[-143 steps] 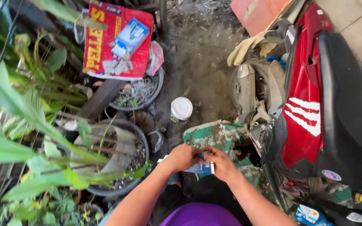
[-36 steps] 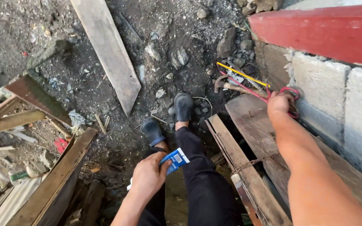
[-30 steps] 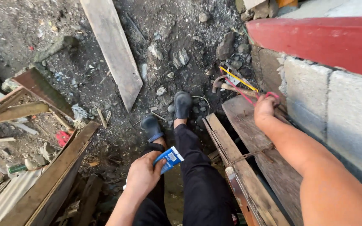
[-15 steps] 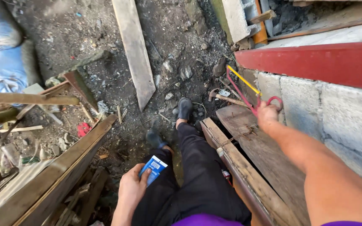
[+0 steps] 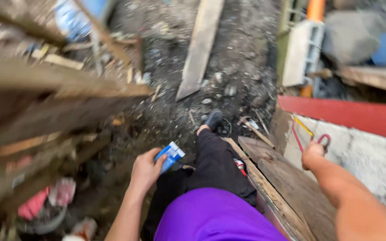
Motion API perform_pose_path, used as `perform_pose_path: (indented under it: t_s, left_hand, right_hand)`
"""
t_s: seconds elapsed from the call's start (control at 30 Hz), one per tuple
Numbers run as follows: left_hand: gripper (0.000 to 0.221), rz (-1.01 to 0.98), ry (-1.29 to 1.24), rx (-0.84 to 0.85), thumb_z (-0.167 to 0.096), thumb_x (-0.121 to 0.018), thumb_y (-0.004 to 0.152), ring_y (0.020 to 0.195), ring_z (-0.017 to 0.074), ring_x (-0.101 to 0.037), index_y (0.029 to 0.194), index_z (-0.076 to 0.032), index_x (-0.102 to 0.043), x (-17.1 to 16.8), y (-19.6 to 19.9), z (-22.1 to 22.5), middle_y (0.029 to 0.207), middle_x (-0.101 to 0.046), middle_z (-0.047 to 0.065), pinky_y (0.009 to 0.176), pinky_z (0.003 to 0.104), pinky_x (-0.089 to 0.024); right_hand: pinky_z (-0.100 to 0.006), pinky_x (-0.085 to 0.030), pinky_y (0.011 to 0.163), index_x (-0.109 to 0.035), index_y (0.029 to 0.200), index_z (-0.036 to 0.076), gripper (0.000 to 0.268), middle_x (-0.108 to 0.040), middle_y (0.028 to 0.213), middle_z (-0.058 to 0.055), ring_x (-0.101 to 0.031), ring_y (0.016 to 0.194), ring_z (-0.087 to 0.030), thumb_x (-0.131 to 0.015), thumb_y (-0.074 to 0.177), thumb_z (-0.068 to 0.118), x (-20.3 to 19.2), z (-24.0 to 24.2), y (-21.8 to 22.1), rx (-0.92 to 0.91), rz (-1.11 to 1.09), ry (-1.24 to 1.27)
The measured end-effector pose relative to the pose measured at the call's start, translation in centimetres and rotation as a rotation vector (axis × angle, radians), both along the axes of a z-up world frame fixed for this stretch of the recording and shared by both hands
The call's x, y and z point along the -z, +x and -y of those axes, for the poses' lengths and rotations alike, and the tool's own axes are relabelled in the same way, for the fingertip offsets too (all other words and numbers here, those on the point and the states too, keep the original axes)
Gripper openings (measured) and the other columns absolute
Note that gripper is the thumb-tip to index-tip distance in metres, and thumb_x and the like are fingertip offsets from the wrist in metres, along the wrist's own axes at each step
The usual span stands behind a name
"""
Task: Removing and maintaining motorcycle components using a hacksaw, rag, and sealant
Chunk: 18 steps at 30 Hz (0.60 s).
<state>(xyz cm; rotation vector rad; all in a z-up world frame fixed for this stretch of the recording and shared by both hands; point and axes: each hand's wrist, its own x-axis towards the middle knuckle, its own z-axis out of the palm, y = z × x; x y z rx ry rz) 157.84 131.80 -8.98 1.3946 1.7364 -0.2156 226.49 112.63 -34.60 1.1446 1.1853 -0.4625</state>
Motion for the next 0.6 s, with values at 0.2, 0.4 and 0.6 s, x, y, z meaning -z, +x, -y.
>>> perform_pose_path:
  t_s: [0.2, 0.4, 0.6]
  left_hand:
    - [0.038, 0.085, 0.169, -0.189, -0.041, -0.067, 0.104, 0.115, 0.0420, -0.078, 0.132, -0.020, -0.082, -5.1, -5.8, 6.7, 0.119, -0.085, 0.013, 0.098, 0.055, -0.062]
    - [0.034, 0.015, 0.293, -0.402, -0.039, -0.066, 0.105, 0.109, 0.0444, -0.080, 0.125, -0.017, -0.083, -5.3, -12.3, 14.9, 0.109, -0.086, 0.016, 0.096, 0.056, -0.063]
    - [0.031, -0.041, 0.271, -0.679, -0.034, -0.070, 0.104, 0.102, 0.0480, -0.081, 0.122, -0.013, -0.084, -5.1, -17.8, 20.5, 0.101, -0.085, 0.019, 0.092, 0.057, -0.066]
  right_hand:
    - [-0.037, -0.045, 0.081, -0.089, 0.108, 0.019, 0.058, -0.073, 0.102, -0.002, -0.062, 0.098, -0.021, -0.060, 0.095, 0.067, -14.1, -12.5, -17.0, 0.628, -0.461, 0.046]
    - [-0.033, -0.045, 0.049, -0.056, 0.160, 0.006, 0.081, -0.068, 0.098, -0.012, -0.059, 0.066, -0.023, -0.085, 0.086, 0.020, -21.0, -15.9, -29.8, 1.286, -1.210, -0.141]
    - [-0.053, -0.060, 0.097, -0.079, 0.139, 0.030, 0.047, -0.085, 0.114, -0.013, -0.079, 0.114, -0.039, -0.081, 0.096, 0.048, -32.8, -16.4, -44.9, 0.239, -0.967, 0.424]
